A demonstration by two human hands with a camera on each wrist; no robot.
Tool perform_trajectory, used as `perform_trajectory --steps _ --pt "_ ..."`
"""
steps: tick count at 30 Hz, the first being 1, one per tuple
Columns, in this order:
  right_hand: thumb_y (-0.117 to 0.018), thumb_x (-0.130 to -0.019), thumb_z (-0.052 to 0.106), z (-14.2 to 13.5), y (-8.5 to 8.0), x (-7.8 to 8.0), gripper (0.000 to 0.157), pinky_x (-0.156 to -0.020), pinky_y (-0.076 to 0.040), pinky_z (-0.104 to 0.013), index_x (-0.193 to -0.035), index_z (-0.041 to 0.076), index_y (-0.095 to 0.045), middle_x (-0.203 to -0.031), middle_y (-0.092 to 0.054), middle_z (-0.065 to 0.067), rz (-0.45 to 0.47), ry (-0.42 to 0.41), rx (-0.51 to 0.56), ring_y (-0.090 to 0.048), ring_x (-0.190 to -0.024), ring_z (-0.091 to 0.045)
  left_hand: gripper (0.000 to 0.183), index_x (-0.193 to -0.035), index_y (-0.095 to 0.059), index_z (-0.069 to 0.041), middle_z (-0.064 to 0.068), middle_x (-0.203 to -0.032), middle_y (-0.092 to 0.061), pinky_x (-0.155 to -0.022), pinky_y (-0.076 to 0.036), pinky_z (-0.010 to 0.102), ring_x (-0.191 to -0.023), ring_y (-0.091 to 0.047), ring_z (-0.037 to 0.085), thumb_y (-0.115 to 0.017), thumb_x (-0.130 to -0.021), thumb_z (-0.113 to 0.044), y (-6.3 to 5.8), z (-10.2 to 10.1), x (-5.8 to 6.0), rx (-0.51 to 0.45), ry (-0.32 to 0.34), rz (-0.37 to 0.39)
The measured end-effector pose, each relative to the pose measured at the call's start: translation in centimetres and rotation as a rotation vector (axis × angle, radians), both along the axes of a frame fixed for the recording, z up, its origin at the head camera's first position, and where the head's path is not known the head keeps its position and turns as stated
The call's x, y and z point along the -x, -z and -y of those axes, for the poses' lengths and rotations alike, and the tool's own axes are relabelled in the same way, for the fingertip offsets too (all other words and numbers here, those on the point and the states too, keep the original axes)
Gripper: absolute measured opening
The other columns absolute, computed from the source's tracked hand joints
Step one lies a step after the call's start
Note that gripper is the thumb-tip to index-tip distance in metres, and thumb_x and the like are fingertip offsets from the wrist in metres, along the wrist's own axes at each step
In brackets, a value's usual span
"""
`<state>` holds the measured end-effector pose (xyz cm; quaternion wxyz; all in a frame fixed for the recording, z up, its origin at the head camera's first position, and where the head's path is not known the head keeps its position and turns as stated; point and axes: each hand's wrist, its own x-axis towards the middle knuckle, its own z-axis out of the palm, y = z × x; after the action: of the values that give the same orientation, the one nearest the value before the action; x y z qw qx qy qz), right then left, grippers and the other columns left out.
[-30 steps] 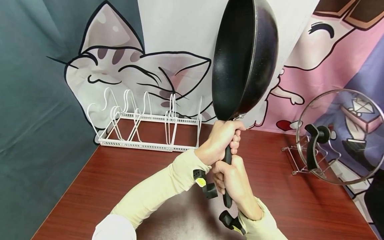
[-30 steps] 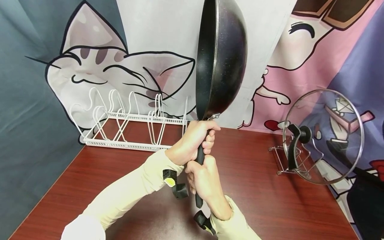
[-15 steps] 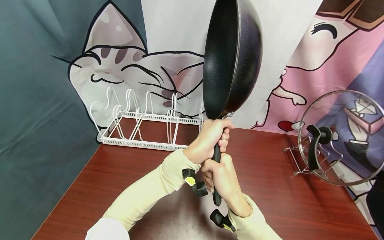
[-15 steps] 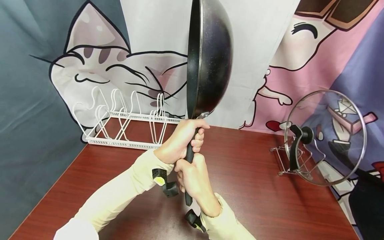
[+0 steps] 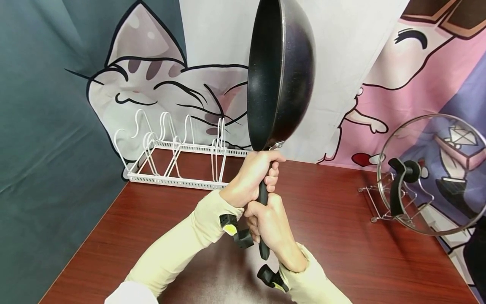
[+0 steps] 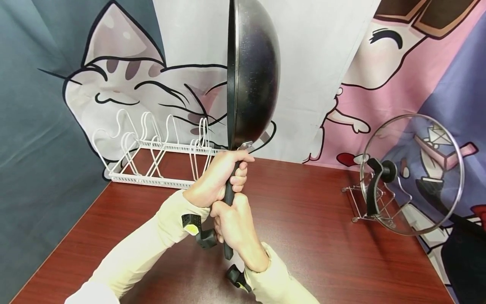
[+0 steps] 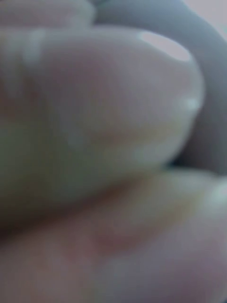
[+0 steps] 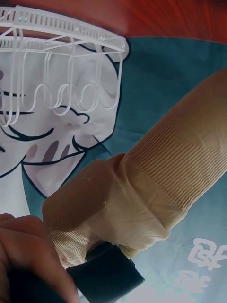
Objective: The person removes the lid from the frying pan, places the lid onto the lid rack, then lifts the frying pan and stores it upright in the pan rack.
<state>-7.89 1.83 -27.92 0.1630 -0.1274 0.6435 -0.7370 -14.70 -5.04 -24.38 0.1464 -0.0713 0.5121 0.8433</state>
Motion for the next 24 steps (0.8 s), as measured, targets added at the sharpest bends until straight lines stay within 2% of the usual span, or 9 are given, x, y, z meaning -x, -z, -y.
perform_trajectory --steps 10,24 --pt "-0.043 -0.066 -0.004 1.3 1.3 0.3 0.025 -0.024 -0.022 -0.032 -0.046 -0.001 -0.028 -0.034 -0.024 -0.005 0.024 -0.069 0.015 -0.025 -0.025 -0.019 0.022 -0.054 -0.037 -0.009 -0.001 -0.047 -0.029 -0.030 -0.022 0.018 -0.031 -0.024 0.008 -0.054 -0.067 -0.010 0.7 1.9 -0.3 -0.027 -0.004 0.028" --pt "-0.041 -0.064 -0.006 2.6 0.3 -0.9 0.022 -0.026 -0.026 -0.030 -0.046 -0.002 -0.030 -0.034 -0.027 -0.002 0.042 -0.050 -0.052 -0.027 -0.025 -0.018 0.022 -0.055 -0.036 -0.009 -0.002 -0.044 -0.029 -0.032 -0.022 0.019 -0.031 -0.025 0.007 -0.053 -0.069 -0.012 2.1 3.8 -0.4 -0.044 0.057 0.094"
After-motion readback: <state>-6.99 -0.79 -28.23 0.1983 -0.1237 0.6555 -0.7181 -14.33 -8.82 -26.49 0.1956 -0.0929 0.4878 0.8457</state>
